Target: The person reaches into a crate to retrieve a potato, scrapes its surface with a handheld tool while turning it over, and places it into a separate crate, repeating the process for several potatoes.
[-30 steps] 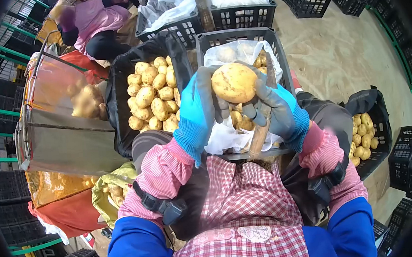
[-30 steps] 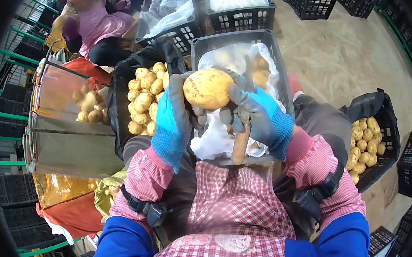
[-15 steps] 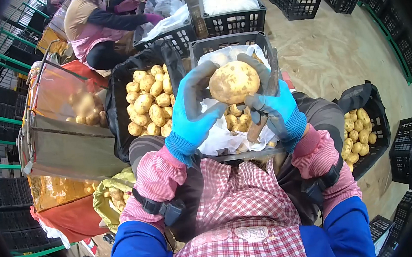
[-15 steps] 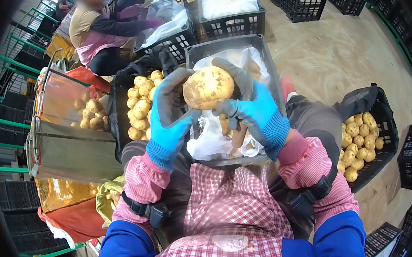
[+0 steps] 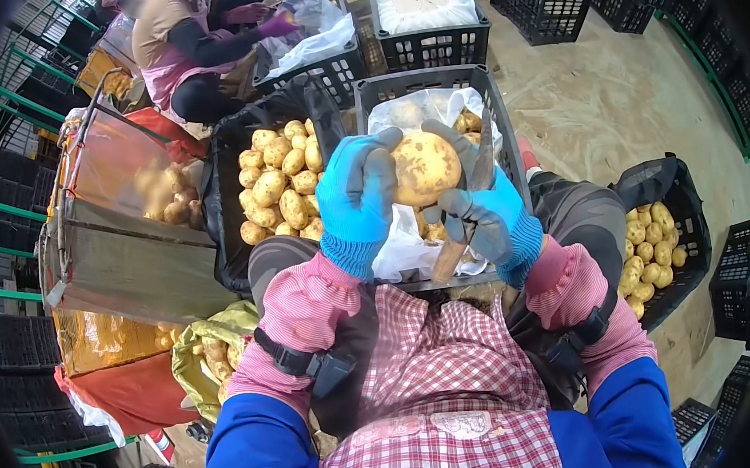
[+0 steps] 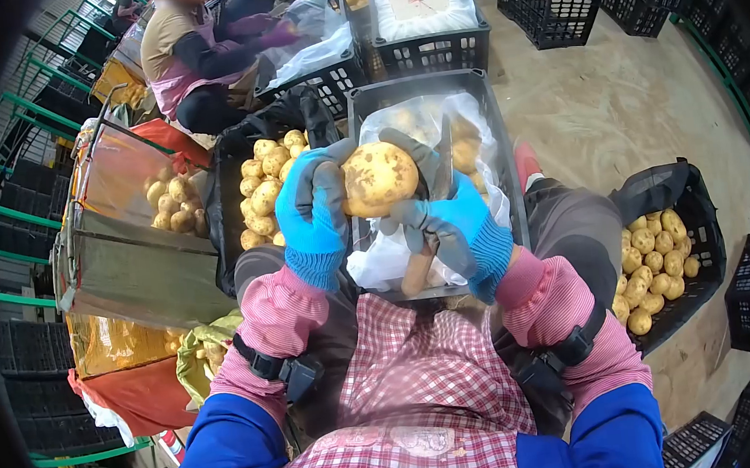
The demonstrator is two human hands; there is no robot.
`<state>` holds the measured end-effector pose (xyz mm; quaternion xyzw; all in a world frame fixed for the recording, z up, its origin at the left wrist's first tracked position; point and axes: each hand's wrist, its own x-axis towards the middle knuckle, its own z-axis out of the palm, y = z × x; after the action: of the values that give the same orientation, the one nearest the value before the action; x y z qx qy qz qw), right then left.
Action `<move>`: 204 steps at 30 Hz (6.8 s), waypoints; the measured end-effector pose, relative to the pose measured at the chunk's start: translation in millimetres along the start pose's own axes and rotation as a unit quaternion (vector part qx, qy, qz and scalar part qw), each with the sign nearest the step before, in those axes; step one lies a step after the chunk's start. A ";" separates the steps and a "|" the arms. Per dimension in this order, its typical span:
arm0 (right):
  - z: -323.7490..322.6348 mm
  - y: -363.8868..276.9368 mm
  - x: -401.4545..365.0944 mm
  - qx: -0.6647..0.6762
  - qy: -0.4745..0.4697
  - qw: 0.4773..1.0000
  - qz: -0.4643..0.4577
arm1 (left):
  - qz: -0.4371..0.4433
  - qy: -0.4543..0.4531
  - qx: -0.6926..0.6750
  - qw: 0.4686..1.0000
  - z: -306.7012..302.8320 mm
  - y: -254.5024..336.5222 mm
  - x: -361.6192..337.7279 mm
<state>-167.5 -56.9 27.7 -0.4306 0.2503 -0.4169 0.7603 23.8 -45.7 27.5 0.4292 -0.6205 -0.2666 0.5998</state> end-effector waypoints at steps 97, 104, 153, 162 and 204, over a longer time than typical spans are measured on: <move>-6.4 -29.7 -6.1 -0.114 -0.348 0.883 0.293 | -0.258 -0.110 -0.317 0.906 -36.1 23.3 -13.7; -9.6 -29.9 -8.6 -0.132 -0.403 0.875 0.235 | -0.268 -0.104 -0.298 0.910 -34.7 27.4 -12.7; 22.0 17.3 -8.7 -0.581 0.023 0.769 -0.265 | -0.279 -0.110 -0.133 0.945 -26.1 19.8 -34.2; 14.0 12.1 4.8 -0.589 0.082 0.765 -0.247 | -0.279 -0.098 -0.102 0.950 -18.7 22.7 -23.4; -3.0 17.0 0.8 -0.447 0.048 0.889 -0.090 | -0.373 0.154 -0.185 0.896 -69.2 27.8 -6.5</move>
<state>-162.1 -54.1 11.5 -0.7251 0.4065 -0.3475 0.4339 84.7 -13.7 57.3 0.5459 -0.2541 -0.5112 0.6133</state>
